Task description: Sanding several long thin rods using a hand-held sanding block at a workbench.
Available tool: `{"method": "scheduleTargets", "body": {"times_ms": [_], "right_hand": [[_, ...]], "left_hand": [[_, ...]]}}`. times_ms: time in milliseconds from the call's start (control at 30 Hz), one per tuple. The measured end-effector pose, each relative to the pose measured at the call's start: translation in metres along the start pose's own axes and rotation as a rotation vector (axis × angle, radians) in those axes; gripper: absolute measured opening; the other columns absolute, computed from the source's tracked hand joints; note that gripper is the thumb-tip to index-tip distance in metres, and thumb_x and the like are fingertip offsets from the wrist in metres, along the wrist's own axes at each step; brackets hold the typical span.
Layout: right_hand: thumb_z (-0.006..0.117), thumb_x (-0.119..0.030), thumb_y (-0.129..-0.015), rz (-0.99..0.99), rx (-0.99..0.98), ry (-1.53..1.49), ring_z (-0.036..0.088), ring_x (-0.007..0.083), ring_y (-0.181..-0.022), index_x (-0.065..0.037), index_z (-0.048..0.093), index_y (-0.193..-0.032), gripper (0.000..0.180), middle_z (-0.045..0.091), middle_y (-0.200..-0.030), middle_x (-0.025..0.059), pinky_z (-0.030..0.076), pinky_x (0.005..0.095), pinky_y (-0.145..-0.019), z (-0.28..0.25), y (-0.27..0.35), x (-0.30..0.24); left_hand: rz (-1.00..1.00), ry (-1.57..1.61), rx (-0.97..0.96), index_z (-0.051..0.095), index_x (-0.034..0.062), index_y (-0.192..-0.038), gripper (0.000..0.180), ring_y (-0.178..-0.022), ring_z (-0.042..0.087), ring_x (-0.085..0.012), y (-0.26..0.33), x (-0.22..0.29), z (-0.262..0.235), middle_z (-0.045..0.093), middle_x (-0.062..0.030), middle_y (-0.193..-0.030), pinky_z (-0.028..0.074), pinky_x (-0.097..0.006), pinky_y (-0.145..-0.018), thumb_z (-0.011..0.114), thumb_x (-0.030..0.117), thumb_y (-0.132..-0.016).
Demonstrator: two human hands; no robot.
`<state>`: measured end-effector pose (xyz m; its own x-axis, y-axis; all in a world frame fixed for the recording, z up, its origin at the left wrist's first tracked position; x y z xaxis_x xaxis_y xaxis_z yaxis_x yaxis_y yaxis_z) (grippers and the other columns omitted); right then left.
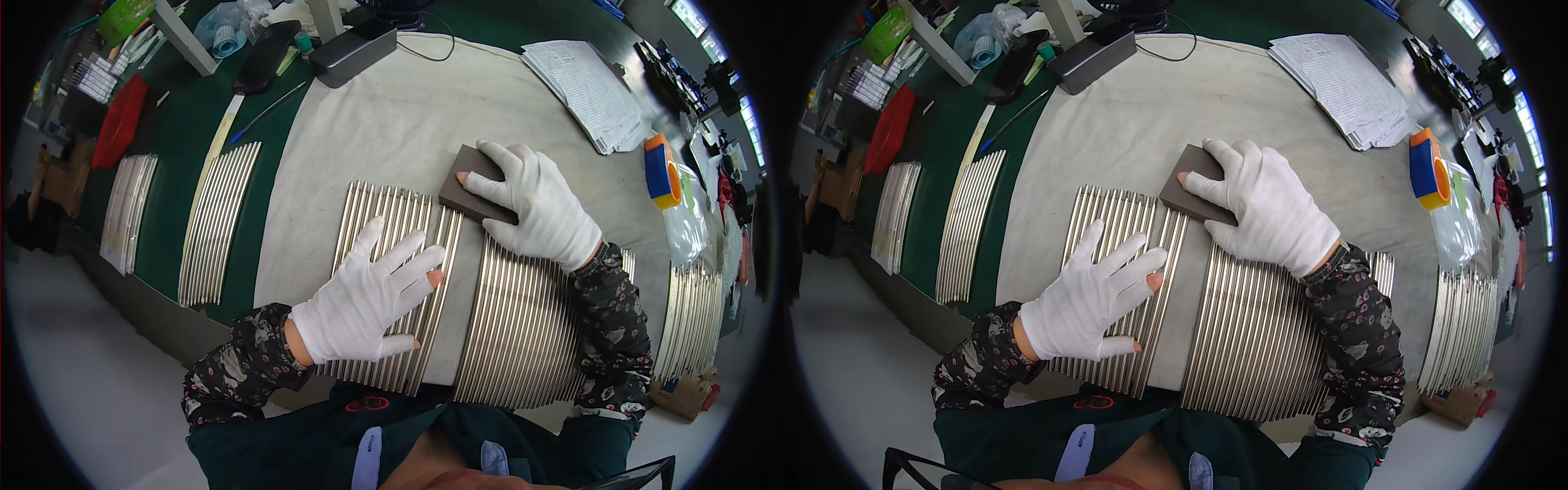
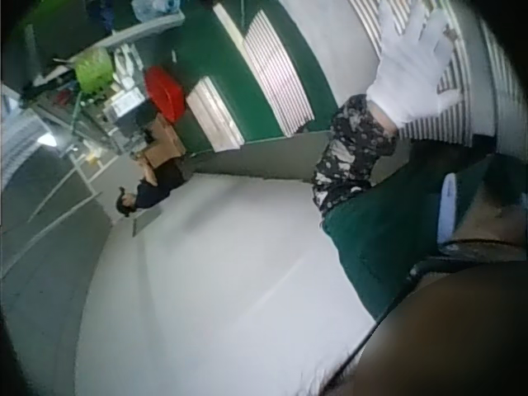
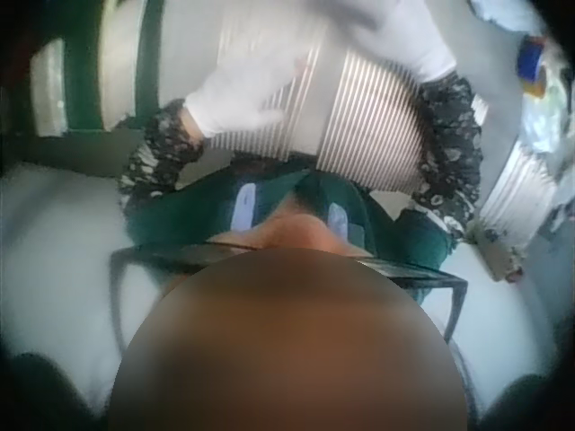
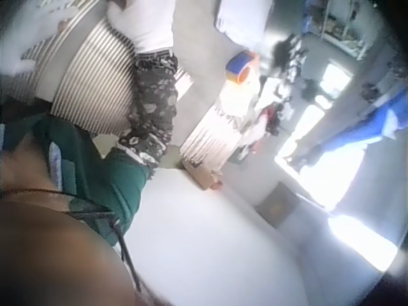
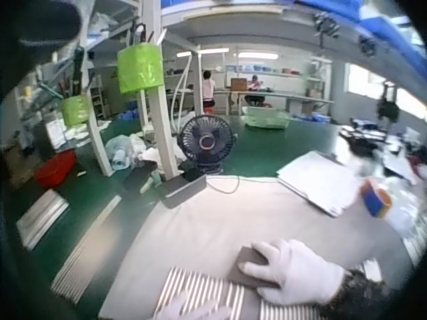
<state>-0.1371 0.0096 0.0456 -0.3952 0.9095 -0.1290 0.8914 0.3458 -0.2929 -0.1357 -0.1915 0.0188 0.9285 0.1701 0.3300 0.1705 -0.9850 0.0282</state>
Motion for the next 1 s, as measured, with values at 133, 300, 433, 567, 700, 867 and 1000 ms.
{"method": "scheduleTargets", "body": {"times_ms": [133,300,433,567,700,867,1000], "right_hand": [[0.072,-0.020,-0.065,-0.001,0.005,-0.003,0.055,0.0298,-0.102,-0.012,0.070,-0.114,0.050,0.056,-0.126,0.0186,0.048,0.0395,-0.089,0.001,-0.007,-0.003],[0.071,-0.019,-0.065,-0.038,0.000,0.014,0.055,0.0304,-0.103,-0.011,0.070,-0.114,0.050,0.056,-0.126,0.0191,0.048,0.0399,-0.089,0.000,-0.003,0.001],[0.071,-0.019,-0.064,-0.015,-0.006,-0.030,0.055,0.0306,-0.104,-0.011,0.070,-0.114,0.051,0.056,-0.125,0.0191,0.048,0.0399,-0.089,0.002,-0.009,0.000],[0.071,-0.019,-0.064,-0.044,0.001,0.002,0.056,0.0304,-0.101,-0.011,0.070,-0.114,0.050,0.056,-0.124,0.0186,0.048,0.0400,-0.088,-0.005,0.000,0.003],[0.072,-0.014,-0.060,0.010,0.012,-0.025,0.053,0.0316,-0.109,-0.012,0.068,-0.116,0.056,0.052,-0.131,0.0164,0.045,0.0408,-0.094,0.004,-0.004,-0.002],[0.073,-0.015,-0.061,-0.005,-0.012,0.045,0.054,0.0316,-0.108,-0.012,0.067,-0.117,0.057,0.052,-0.131,0.0175,0.045,0.0398,-0.092,-0.006,0.002,0.002],[0.071,-0.021,-0.065,0.035,0.070,0.072,0.056,0.0306,-0.101,-0.013,0.070,-0.114,0.049,0.055,-0.126,0.0183,0.048,0.0393,-0.085,-0.010,-0.002,0.002]], "left_hand": [[0.000,0.011,-0.013,0.051,0.0030,-0.128,0.078,-0.139,0.030,-0.0357,0.000,0.000,0.001,0.037,-0.0136,-0.146,0.018,-0.068,-0.110,0.077,0.046,-0.067],[-0.013,-0.004,-0.030,0.052,0.0038,-0.129,0.079,-0.141,0.029,-0.0347,0.000,0.000,0.001,0.037,-0.0124,-0.148,0.017,-0.067,-0.111,0.076,0.048,-0.068],[-0.008,0.006,-0.028,0.052,0.0040,-0.129,0.078,-0.140,0.029,-0.0350,0.000,-0.001,0.002,0.037,-0.0125,-0.148,0.017,-0.067,-0.111,0.075,0.048,-0.069],[-0.005,-0.019,-0.038,0.052,0.0039,-0.127,0.077,-0.140,0.029,-0.0353,-0.001,0.000,0.002,0.038,-0.0131,-0.147,0.018,-0.067,-0.111,0.076,0.047,-0.068],[0.007,0.006,0.001,0.053,0.0042,-0.125,0.075,-0.140,0.030,-0.0360,0.000,-0.002,0.000,0.038,-0.0136,-0.146,0.018,-0.067,-0.110,0.077,0.046,-0.067],[0.006,-0.022,0.011,0.054,0.0045,-0.123,0.075,-0.139,0.032,-0.0363,0.000,-0.002,0.000,0.039,-0.0134,-0.146,0.020,-0.067,-0.110,0.078,0.046,-0.065],[0.001,-0.012,-0.007,0.053,0.0044,-0.123,0.075,-0.139,0.033,-0.0365,-0.003,-0.001,0.000,0.039,-0.0136,-0.146,0.021,-0.067,-0.109,0.078,0.046,-0.066]]}}
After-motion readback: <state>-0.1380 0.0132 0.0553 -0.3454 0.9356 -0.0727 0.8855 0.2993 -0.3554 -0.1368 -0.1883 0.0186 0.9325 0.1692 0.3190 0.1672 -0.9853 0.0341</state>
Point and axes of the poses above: each hand's wrist, its own y-axis away from the middle knuckle, its own z-axis out of the palm, x = y × z, the point moved 5 cm from there along -y, towards the middle knuckle
